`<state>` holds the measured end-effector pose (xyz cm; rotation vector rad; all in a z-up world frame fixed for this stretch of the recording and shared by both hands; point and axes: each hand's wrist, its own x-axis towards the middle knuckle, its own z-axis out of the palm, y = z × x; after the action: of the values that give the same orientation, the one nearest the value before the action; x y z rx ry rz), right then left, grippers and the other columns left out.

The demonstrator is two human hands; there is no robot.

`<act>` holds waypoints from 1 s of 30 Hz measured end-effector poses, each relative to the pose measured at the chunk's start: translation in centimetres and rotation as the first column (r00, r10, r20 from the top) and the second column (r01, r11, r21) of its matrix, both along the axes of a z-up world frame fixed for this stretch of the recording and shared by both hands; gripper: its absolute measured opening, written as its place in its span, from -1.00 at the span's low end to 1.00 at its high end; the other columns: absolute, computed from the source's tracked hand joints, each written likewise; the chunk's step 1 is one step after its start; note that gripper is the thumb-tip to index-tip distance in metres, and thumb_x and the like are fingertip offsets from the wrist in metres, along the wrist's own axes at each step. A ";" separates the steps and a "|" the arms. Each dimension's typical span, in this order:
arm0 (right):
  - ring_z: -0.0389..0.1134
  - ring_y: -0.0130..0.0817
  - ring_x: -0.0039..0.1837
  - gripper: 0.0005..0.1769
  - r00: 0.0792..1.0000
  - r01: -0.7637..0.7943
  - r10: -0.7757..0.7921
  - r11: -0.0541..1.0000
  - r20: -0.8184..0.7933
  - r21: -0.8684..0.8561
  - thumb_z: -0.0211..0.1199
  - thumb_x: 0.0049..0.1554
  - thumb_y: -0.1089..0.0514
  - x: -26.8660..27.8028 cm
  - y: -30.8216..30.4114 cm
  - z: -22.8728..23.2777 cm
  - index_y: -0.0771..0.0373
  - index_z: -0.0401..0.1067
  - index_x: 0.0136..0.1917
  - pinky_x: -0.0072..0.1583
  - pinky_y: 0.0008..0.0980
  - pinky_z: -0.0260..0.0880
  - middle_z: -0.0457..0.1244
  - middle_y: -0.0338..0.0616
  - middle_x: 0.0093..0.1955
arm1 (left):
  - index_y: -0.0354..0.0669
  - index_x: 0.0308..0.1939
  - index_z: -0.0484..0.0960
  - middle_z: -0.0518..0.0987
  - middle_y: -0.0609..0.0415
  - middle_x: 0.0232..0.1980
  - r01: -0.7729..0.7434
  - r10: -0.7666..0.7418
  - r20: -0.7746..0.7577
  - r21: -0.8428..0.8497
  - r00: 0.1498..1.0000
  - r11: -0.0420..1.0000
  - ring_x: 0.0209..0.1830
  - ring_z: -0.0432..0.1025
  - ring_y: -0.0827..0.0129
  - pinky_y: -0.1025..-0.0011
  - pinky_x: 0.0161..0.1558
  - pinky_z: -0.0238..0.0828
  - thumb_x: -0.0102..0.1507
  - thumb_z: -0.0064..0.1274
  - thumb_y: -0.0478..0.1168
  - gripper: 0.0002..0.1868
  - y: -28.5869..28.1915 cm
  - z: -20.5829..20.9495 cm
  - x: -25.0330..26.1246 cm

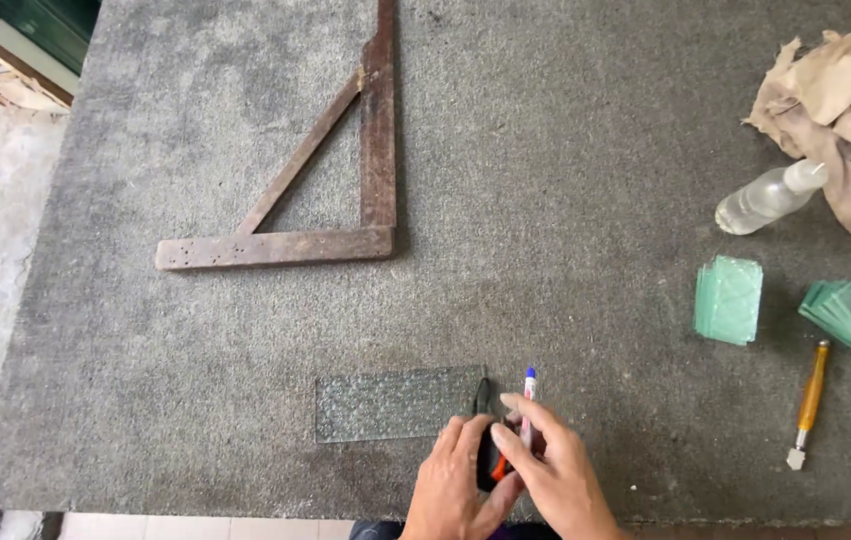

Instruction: Measuring, marking, and scoring small pieces of glass on a workbench using a tape measure and glass cutter.

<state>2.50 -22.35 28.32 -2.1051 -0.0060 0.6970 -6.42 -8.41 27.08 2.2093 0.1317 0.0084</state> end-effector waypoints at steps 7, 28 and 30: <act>0.40 -0.44 -0.28 -0.61 0.995 0.097 -0.103 0.932 -0.002 0.350 0.06 0.24 0.09 -3.9 -1.6 0.4 0.22 0.52 0.25 -0.23 -0.46 0.44 0.47 -0.13 -0.10 | -0.11 -0.01 0.75 0.66 0.03 -0.28 -0.689 0.281 -0.668 -0.483 0.689 0.540 -0.29 0.45 0.34 0.41 -0.22 0.35 0.02 0.05 -0.12 -0.53 3.5 7.6 -4.1; 0.60 -0.09 -0.18 -0.82 0.870 0.402 -0.484 0.807 0.095 0.434 0.24 0.14 0.24 -12.8 4.3 3.1 0.39 0.51 -0.02 -0.21 -0.30 0.67 0.52 0.21 -0.12 | 0.03 0.03 0.63 0.76 0.11 -0.12 -0.432 0.171 -0.540 -0.404 0.824 0.806 -0.18 0.58 0.38 0.44 -0.06 0.49 0.03 0.10 -0.10 -0.53 10.8 2.4 -9.9; 0.57 -0.20 -0.22 -0.75 0.885 0.335 -0.439 0.833 0.157 0.442 0.17 0.20 0.15 -14.1 4.8 2.3 0.39 0.55 -0.04 -0.23 -0.37 0.66 0.51 0.07 -0.12 | 0.21 0.05 0.60 0.75 0.24 -0.07 -0.312 0.144 -0.509 -0.262 0.848 0.913 -0.13 0.58 0.41 0.44 0.02 0.43 -0.01 0.10 0.05 -0.48 10.0 3.1 -9.6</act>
<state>-11.55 -17.58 30.59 -1.7026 0.1282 0.1539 -16.05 1.60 30.20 1.7966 0.6344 -0.4070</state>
